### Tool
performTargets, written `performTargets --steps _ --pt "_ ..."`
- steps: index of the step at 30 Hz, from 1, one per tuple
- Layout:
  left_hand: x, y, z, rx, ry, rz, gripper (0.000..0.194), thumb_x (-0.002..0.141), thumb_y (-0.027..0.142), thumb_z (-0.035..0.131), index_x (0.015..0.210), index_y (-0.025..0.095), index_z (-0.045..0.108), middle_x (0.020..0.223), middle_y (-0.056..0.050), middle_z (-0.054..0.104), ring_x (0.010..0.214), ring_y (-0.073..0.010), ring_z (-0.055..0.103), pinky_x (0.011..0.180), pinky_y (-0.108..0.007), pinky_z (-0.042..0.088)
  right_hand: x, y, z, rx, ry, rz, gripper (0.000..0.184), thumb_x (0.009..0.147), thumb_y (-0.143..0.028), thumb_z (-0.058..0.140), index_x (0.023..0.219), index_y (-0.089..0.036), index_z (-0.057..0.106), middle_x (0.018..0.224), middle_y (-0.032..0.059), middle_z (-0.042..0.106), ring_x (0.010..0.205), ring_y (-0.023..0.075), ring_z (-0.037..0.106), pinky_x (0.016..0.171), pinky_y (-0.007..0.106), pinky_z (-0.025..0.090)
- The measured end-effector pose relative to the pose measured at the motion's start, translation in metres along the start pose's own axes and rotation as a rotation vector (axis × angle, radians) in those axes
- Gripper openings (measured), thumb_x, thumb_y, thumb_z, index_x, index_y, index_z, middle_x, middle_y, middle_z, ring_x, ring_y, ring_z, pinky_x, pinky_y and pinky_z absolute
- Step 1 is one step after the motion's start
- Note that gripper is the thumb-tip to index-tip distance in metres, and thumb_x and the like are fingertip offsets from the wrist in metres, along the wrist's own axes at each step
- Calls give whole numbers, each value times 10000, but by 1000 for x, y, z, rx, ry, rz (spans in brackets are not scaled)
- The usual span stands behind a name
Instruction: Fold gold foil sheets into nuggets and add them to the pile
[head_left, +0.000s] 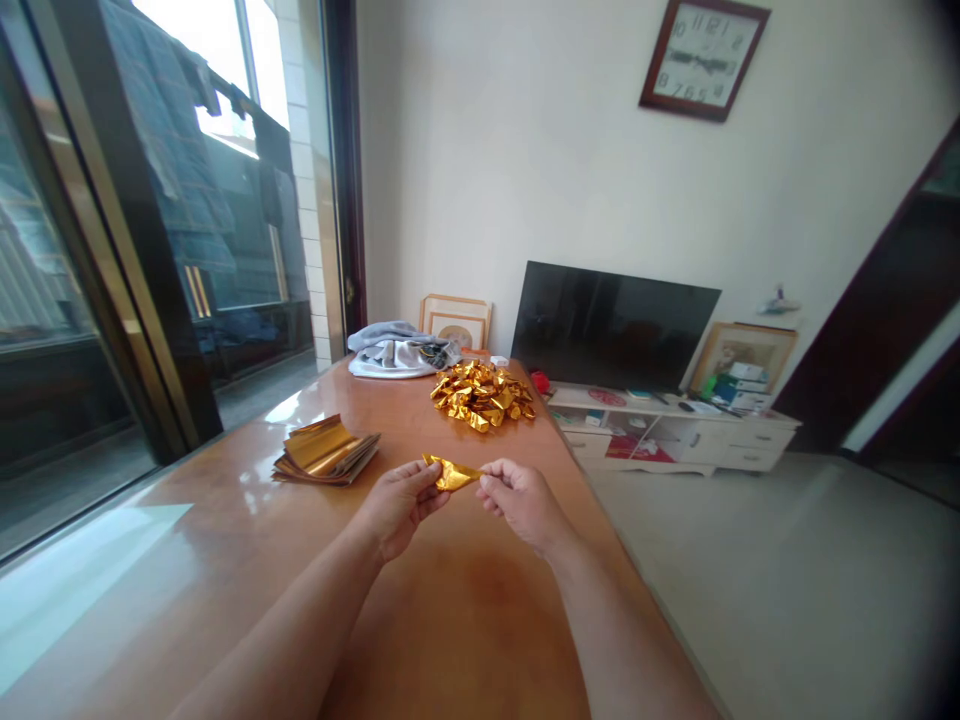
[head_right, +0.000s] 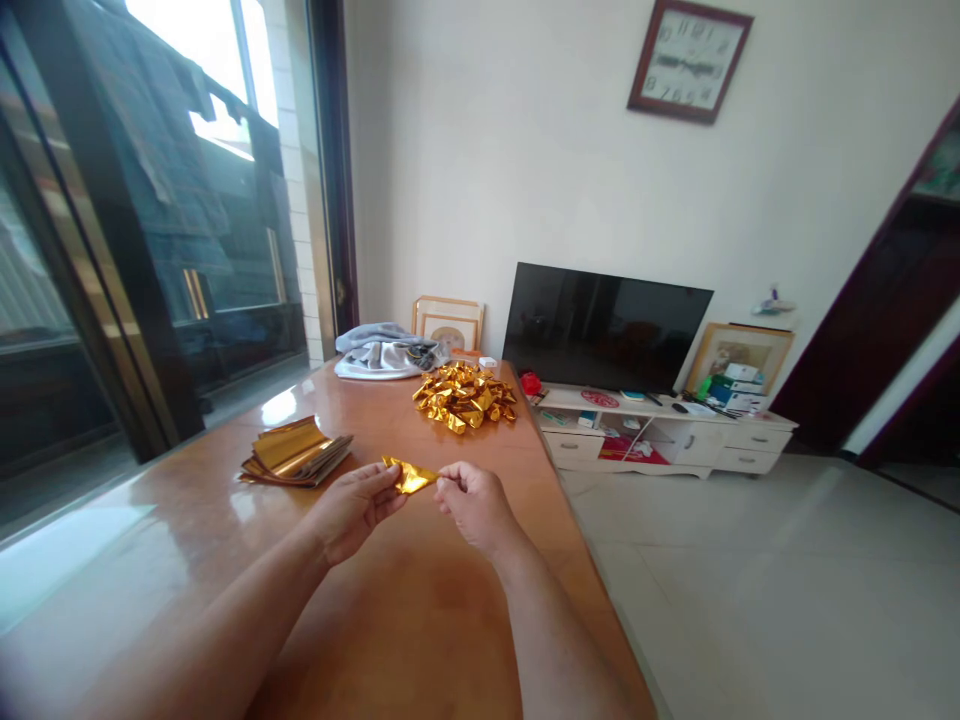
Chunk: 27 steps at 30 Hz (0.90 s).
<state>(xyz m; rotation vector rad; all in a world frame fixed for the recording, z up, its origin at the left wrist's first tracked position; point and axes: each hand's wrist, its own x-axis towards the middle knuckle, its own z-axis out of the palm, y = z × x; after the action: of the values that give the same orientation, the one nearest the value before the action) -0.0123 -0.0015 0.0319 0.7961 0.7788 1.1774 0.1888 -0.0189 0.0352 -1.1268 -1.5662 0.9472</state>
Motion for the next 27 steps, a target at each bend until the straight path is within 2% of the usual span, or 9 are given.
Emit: performTargets --steps 4,8,16,21,27 --pt "1 -1 -2 26 22 0 41 850 129 693 886 110 698 913 -69 713 730 -109 682 674 -200 598 2 2 1 -221 100 -228 247 860 -259 595 1088 -209 677 937 33 705 787 161 629 717 275 489" --pt "0 -1 -1 43 41 1 31 845 124 696 870 106 698 887 -70 709 716 -107 679 671 -194 595 2 1 -2 -418 84 -372 187 863 -184 587 995 -232 710 921 27 688 796 160 617 709 265 463" --pt "-1 1 1 36 63 -29 20 821 104 717 823 102 697 824 -73 718 647 -98 664 623 -182 584 -1 1 -4 -639 89 -464 126 908 -187 577 911 -236 692 861 24 676 812 170 603 724 259 428" --pt "-1 1 2 18 74 -54 32 832 84 688 805 101 688 814 -73 720 620 -94 659 598 -175 581 -2 1 2 -755 171 -497 149 947 -203 529 894 -223 667 863 48 676 848 197 606 753 285 422" --pt "0 1 1 -25 105 -56 64 812 73 704 771 108 670 760 -68 711 611 -99 662 603 -175 585 -5 1 7 -704 156 -515 192 945 -187 512 975 -233 696 930 65 696 907 213 616 820 304 456"
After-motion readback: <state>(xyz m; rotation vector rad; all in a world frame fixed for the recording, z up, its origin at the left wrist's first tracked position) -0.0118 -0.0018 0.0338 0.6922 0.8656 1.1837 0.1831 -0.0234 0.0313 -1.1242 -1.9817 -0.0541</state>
